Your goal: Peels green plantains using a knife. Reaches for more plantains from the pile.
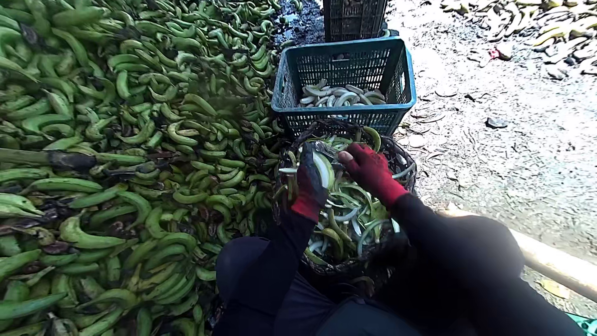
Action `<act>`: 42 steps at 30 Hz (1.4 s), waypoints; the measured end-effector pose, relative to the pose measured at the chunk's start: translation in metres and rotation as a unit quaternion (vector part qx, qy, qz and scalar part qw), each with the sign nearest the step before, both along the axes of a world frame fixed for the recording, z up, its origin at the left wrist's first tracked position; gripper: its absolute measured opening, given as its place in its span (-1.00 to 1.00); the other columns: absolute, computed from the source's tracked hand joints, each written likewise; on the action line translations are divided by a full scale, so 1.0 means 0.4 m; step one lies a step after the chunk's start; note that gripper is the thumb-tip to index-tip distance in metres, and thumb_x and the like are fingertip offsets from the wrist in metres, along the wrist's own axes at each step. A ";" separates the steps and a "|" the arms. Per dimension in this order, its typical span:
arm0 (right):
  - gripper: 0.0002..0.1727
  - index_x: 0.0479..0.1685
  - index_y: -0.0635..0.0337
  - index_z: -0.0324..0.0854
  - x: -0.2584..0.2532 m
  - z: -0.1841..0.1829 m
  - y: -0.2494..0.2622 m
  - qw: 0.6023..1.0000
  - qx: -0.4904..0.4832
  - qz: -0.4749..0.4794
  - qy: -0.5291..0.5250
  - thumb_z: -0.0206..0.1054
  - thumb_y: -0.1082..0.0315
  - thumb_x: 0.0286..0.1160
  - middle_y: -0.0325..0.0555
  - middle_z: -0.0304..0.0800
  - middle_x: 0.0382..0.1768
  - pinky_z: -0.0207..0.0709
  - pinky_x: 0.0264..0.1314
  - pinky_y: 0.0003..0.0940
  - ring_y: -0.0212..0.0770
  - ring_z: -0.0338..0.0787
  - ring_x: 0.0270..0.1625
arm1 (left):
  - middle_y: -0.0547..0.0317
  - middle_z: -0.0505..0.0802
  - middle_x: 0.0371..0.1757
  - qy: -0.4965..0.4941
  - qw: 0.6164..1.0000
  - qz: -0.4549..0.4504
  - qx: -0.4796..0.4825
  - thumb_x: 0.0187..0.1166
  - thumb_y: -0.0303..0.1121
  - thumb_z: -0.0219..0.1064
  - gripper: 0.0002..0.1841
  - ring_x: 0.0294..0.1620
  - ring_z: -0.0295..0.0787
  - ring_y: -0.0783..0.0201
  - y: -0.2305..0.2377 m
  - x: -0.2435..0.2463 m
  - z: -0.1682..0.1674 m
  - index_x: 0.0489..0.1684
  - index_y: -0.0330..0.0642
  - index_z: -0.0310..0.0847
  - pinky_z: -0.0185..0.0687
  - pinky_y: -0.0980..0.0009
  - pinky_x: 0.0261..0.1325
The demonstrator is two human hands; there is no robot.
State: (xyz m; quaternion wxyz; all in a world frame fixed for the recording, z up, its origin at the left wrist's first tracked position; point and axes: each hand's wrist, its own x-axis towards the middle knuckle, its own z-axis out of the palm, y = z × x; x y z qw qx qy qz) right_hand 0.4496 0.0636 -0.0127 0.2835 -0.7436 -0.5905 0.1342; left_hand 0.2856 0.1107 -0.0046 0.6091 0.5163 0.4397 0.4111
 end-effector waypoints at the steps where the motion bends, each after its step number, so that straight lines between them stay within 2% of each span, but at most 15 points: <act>1: -0.36 0.11 0.01 0.69 0.010 0.002 0.002 1.000 0.003 -0.002 0.007 -0.10 -0.30 0.77 0.10 0.74 0.01 0.54 -0.09 0.36 0.20 0.77 0.00 | 0.25 0.57 0.62 0.028 0.999 -0.002 0.016 0.80 0.22 -0.10 -0.42 0.52 0.54 0.19 -0.003 0.002 0.005 0.74 0.32 0.30 0.54 -0.05 0.43; 4: -0.38 0.11 0.00 0.72 -0.024 0.000 -0.011 0.998 0.040 0.013 -0.056 0.01 -0.31 0.67 0.05 0.73 -0.04 0.54 0.06 0.28 0.13 0.75 0.02 | 0.04 0.44 0.72 0.104 0.993 0.051 0.034 0.84 0.07 -0.10 -0.39 0.61 0.43 0.02 0.025 -0.005 -0.012 0.85 0.14 0.07 0.48 -0.18 0.45; 7: -0.37 0.05 0.04 0.76 -0.068 -0.001 -0.025 0.989 0.076 0.038 -0.118 0.10 -0.32 0.62 0.11 0.75 -0.12 0.53 0.08 0.24 0.18 0.76 -0.01 | -0.01 0.40 0.69 -0.016 0.991 0.117 -0.064 0.84 0.20 -0.34 -0.31 0.62 0.35 0.06 0.059 -0.007 -0.002 0.82 0.01 0.06 0.40 -0.14 0.51; 10: -0.35 0.05 0.02 0.74 -0.049 0.002 -0.013 0.993 0.053 0.025 -0.106 0.00 -0.34 0.67 0.10 0.73 -0.12 0.53 0.00 0.26 0.18 0.75 -0.02 | -0.01 0.28 0.81 0.164 0.984 0.048 0.059 0.86 -0.19 -0.10 -0.38 0.72 0.29 -0.05 0.041 -0.022 -0.017 0.91 0.05 -0.16 0.42 -0.18 0.54; 14: -0.36 0.10 -0.05 0.70 -0.002 0.000 -0.010 0.996 0.038 0.034 -0.069 -0.13 -0.32 0.75 0.07 0.69 -0.09 0.55 -0.14 0.29 0.17 0.74 -0.06 | 0.17 0.60 0.59 0.183 0.978 -0.020 0.097 0.89 -0.06 -0.08 -0.52 0.46 0.59 0.13 -0.002 -0.004 0.009 0.74 0.16 0.28 0.58 -0.05 0.38; 18: -0.34 0.07 -0.03 0.70 0.008 0.006 -0.003 0.997 0.018 0.021 -0.065 -0.13 -0.33 0.74 0.08 0.71 -0.07 0.53 -0.09 0.31 0.18 0.76 -0.03 | -0.14 0.45 0.70 0.318 0.935 -0.080 0.137 0.89 -0.31 -0.06 -0.49 0.63 0.44 -0.12 -0.006 -0.003 0.028 0.81 -0.17 0.11 0.38 -0.09 0.58; 22: -0.36 0.04 0.06 0.67 0.073 0.014 0.035 0.986 -0.108 -0.028 0.121 -0.12 -0.27 0.80 0.09 0.78 -0.13 0.53 0.06 0.39 0.16 0.78 0.01 | 0.00 0.67 0.51 0.206 0.959 -0.182 0.076 0.90 -0.01 -0.11 -0.50 0.40 0.66 0.06 -0.014 -0.008 0.023 0.69 0.04 0.38 0.58 -0.06 0.39; 24: -0.36 0.04 0.07 0.65 0.082 0.014 0.033 0.984 -0.092 -0.060 0.138 -0.12 -0.28 0.80 0.11 0.76 -0.13 0.51 0.03 0.41 0.18 0.76 0.00 | 0.03 0.78 0.23 0.147 0.967 -0.203 0.039 0.88 0.00 -0.13 -0.52 0.05 0.76 0.16 -0.002 -0.006 -0.002 0.58 0.05 0.48 0.73 0.09 0.05; 26: -0.37 0.11 0.00 0.68 0.045 0.013 -0.001 0.997 -0.007 -0.025 0.068 -0.09 -0.31 0.76 0.01 0.73 -0.08 0.55 -0.05 0.29 0.09 0.76 -0.05 | 0.08 0.79 0.06 0.097 0.985 -0.139 -0.033 0.82 0.20 -0.15 -0.45 -0.16 0.72 0.19 0.023 -0.018 -0.012 0.51 0.14 0.51 0.70 0.12 -0.18; 28: -0.35 0.09 0.01 0.76 0.006 -0.005 -0.026 0.993 0.088 0.056 -0.053 0.02 -0.33 0.65 0.01 0.75 -0.08 0.54 0.12 0.22 0.06 0.75 0.00 | 0.23 0.79 0.02 -0.023 0.990 -0.107 -0.091 0.77 0.25 -0.07 -0.48 -0.16 0.70 0.33 0.062 -0.041 -0.014 0.45 0.23 0.53 0.69 0.27 -0.20; 30: -0.35 0.02 -0.02 0.80 -0.022 -0.018 -0.031 0.972 0.159 0.102 -0.139 0.09 -0.37 0.57 0.05 0.79 -0.11 0.53 0.18 0.23 0.12 0.78 0.02 | 0.35 0.70 -0.29 -0.224 0.947 -0.122 -0.197 0.73 0.21 0.05 -0.61 -0.38 0.68 0.46 0.098 -0.037 -0.008 0.08 0.18 0.56 0.69 0.53 -0.35; 32: -0.37 0.08 -0.04 0.82 -0.031 -0.013 -0.026 0.969 0.166 0.095 -0.156 0.12 -0.34 0.58 0.11 0.78 -0.09 0.51 0.16 0.26 0.18 0.77 0.02 | 0.33 0.68 -0.33 -0.305 0.902 -0.131 -0.276 0.71 0.18 0.08 -0.64 -0.40 0.70 0.44 0.097 -0.029 0.006 -0.04 0.13 0.53 0.72 0.51 -0.37; 35: -0.34 0.05 -0.05 0.78 -0.024 -0.008 -0.008 0.985 0.099 0.068 -0.126 -0.02 -0.37 0.66 0.06 0.74 -0.13 0.50 0.08 0.26 0.16 0.75 -0.03 | 0.36 0.78 -0.17 -0.170 0.967 -0.106 -0.158 0.80 0.05 0.01 -0.67 -0.31 0.71 0.49 0.037 -0.024 0.012 0.19 0.17 0.61 0.67 0.52 -0.32; 38: -0.34 0.00 -0.06 0.74 -0.012 -0.028 0.006 0.997 0.040 0.046 -0.040 -0.11 -0.35 0.71 -0.01 0.70 -0.19 0.55 -0.11 0.24 0.09 0.74 -0.14 | 0.17 0.67 0.45 0.082 0.989 -0.107 0.062 0.84 -0.23 0.01 -0.55 0.28 0.65 0.29 -0.002 -0.028 0.008 0.69 0.12 0.31 0.65 0.18 0.23; 42: -0.40 0.07 0.07 0.67 0.038 -0.034 0.044 0.982 -0.082 -0.020 0.171 -0.08 -0.23 0.81 0.07 0.77 -0.14 0.57 0.04 0.34 0.13 0.78 -0.03 | 0.09 0.72 0.36 0.126 0.980 -0.151 -0.006 0.85 0.12 -0.15 -0.45 0.21 0.68 0.20 -0.020 -0.010 0.013 0.68 0.13 0.36 0.65 0.06 0.20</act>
